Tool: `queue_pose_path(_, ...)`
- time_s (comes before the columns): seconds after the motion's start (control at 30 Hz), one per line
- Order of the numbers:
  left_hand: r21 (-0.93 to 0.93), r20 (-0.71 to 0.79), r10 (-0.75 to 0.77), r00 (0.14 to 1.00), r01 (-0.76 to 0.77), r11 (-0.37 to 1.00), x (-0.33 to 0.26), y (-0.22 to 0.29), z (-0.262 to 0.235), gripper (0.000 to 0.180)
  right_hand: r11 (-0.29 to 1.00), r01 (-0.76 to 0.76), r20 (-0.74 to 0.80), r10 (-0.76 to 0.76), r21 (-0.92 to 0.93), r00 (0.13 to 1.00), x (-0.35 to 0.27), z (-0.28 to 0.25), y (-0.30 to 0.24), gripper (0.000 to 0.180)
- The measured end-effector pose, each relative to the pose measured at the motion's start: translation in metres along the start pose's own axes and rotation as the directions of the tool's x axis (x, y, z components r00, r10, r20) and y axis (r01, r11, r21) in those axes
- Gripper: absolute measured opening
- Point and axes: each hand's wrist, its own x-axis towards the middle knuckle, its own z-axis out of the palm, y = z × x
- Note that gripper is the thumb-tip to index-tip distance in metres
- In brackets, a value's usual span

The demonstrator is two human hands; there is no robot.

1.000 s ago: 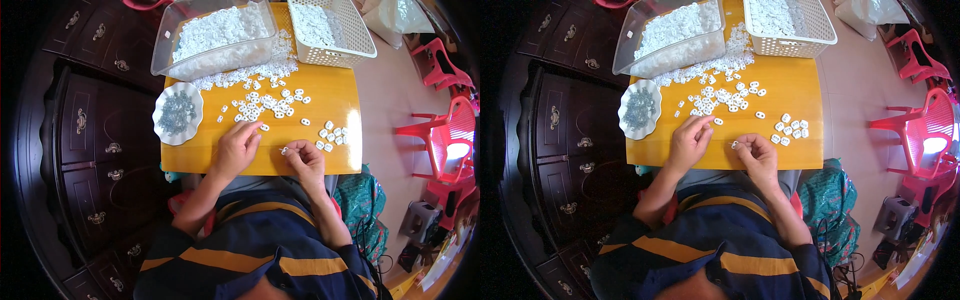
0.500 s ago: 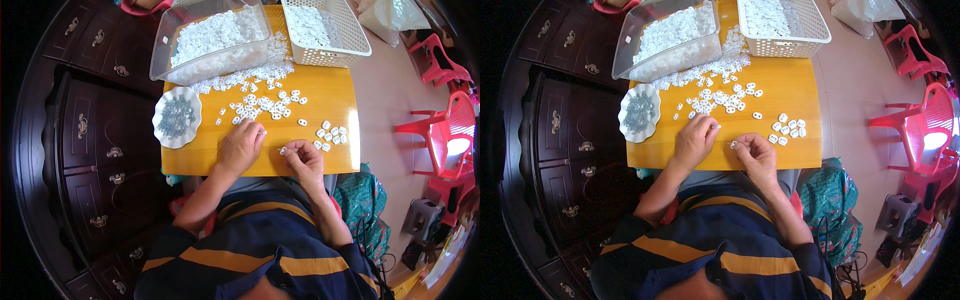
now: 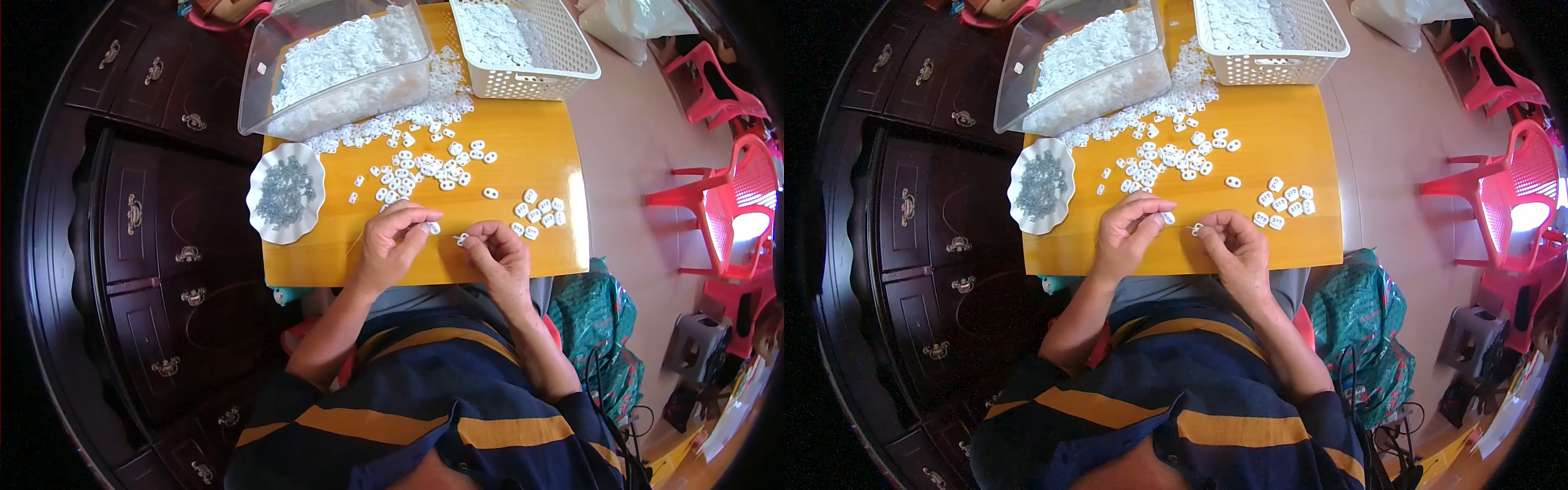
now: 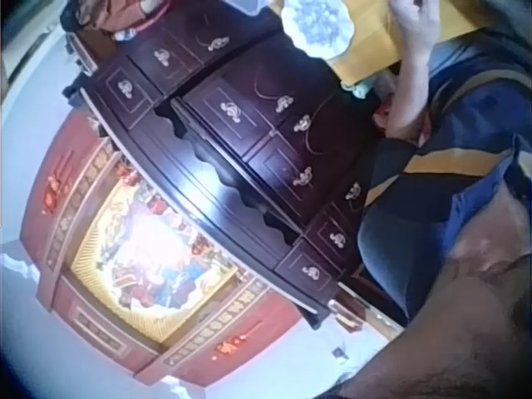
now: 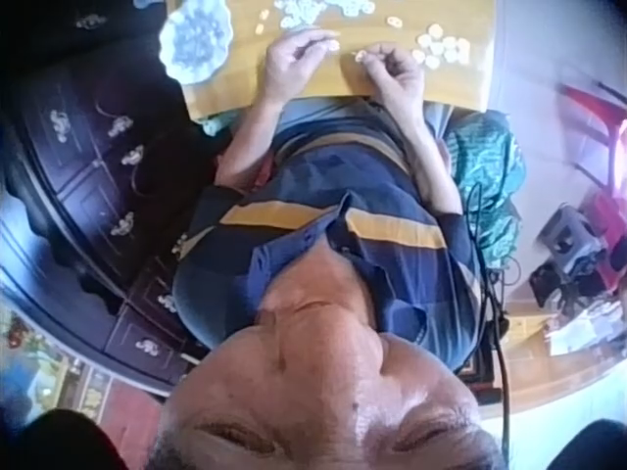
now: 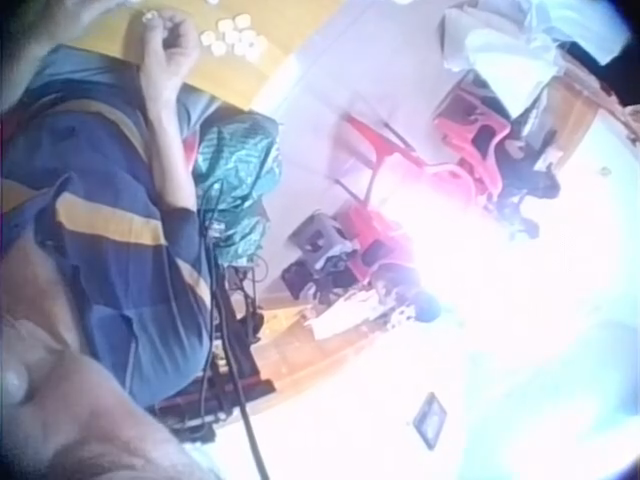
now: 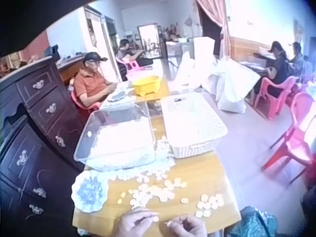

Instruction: Assembling small white plastic components by hand at a table.

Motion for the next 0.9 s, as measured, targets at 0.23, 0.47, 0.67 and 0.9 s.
queue_pose_path(0.23, -0.176, 0.037, -0.188, 0.981, 0.192, 0.966, -0.0011, -0.0007, 0.0051, 0.017, 0.998, 0.029, 0.019, -0.028, -0.051, 0.999, 0.0004, -0.0015, 0.0052, 0.007)
queue_pose_path(0.47, -0.113, 0.102, -0.187, 0.977, 0.199, 0.974, 0.0006, 0.002, 0.0029, 0.014, 0.991, 0.018, 0.028, -0.014, -0.13, 1.0, 0.001, -0.0037, 0.0031, 0.008)
queue_pose_path(0.67, -0.069, 0.106, -0.177, 0.978, 0.185, 0.98, 0.001, 0.004, 0.0039, 0.012, 0.985, 0.032, 0.031, -0.027, -0.17, 0.999, 0.0012, -0.0049, 0.004, 0.008)
queue_pose_path(0.9, -0.031, 0.129, -0.183, 0.975, 0.189, 0.982, -0.0004, 0.0042, 0.0043, 0.013, 0.982, 0.035, 0.028, -0.031, -0.187, 0.999, 0.0022, -0.0055, 0.0065, 0.008)
